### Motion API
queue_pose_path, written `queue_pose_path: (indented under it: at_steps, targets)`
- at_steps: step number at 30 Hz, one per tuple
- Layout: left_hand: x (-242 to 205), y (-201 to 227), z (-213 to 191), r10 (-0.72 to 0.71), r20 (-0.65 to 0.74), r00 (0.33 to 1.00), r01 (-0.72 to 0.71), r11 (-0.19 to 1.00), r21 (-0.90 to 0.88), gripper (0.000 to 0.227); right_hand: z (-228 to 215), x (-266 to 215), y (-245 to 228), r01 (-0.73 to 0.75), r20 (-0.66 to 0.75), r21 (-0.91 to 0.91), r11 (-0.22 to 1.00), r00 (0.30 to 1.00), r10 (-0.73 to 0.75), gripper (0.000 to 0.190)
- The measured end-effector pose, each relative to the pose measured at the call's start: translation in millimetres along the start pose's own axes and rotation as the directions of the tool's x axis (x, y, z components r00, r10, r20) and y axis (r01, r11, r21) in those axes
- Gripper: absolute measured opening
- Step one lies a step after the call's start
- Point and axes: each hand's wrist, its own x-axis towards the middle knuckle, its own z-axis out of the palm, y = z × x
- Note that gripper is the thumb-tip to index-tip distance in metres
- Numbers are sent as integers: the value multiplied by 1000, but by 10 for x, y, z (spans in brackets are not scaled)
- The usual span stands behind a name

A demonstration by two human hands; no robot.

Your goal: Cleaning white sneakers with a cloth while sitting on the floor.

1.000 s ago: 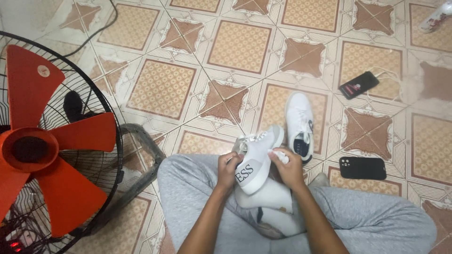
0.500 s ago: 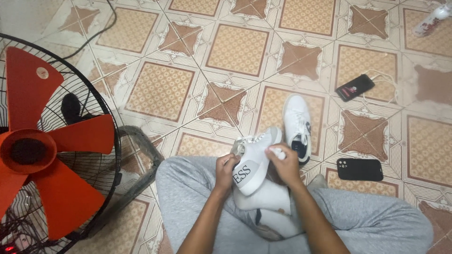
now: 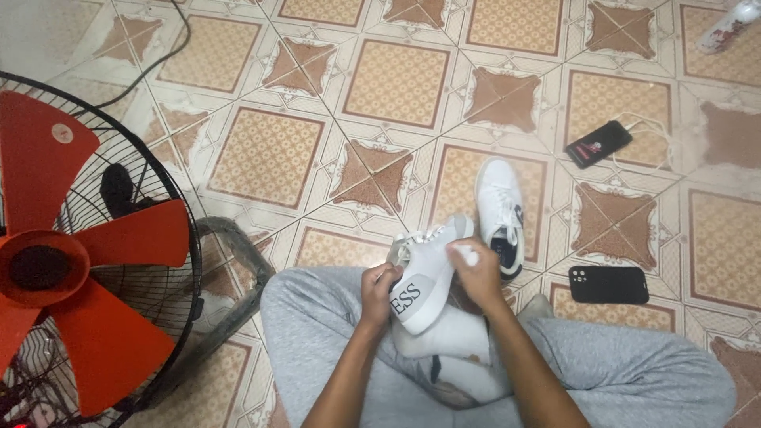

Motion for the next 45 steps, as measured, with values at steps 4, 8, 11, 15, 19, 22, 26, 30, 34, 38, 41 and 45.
queue_pose_path:
  at_steps: [4,8,11,15,19,22,26,30,34,38,41,45]
  targets:
    - [-55,11,20,-11,-13,1000,10,1000,-20,46,-186,14,-153,-37,-54,-91,995,998,32,15]
    - [5,47,32,-19,8,1000,19,1000,0,45,-256,-160,-722,102,97,4,995,990,-102,11]
    - [-22,49,32,-25,7,1000,25,1000,-7,45,-90,-215,-550,201,140,-36,979,971,-194,7]
    - [-52,90,6,-66,-36,997,64,997,-45,43,42,-30,16,-165,-109,-149,975,983,150,28]
    - [-25,76,55,-24,-9,1000,24,1000,-16,45,-139,-159,-458,-82,-66,-266,960,996,67,22]
    - [-66,109,93,-38,-13,999,38,999,-33,43,-20,-325,-376,-3,35,-136,991,999,8,17]
    - [-63,88,48,-30,-29,999,29,999,-31,44,107,-231,-54,-96,-38,-108,990,995,92,24]
    - [-79,127,72,-46,-40,998,45,998,-37,42,-37,-241,-242,-142,-6,-114,983,990,143,22]
    - [-49,112,66,-60,-20,998,59,998,-17,44,-64,-441,-638,-95,148,-153,984,982,118,19]
    - [-54,131,80,-57,-43,997,55,997,-52,42,-19,-292,-121,-75,78,-81,994,994,82,21]
    - [-83,142,90,-68,-47,997,65,996,-60,42,-77,-231,44,-86,17,-87,992,996,88,20]
    - [-108,170,76,-88,-45,995,86,995,-53,43,-126,-413,-313,1,96,-152,988,995,14,16]
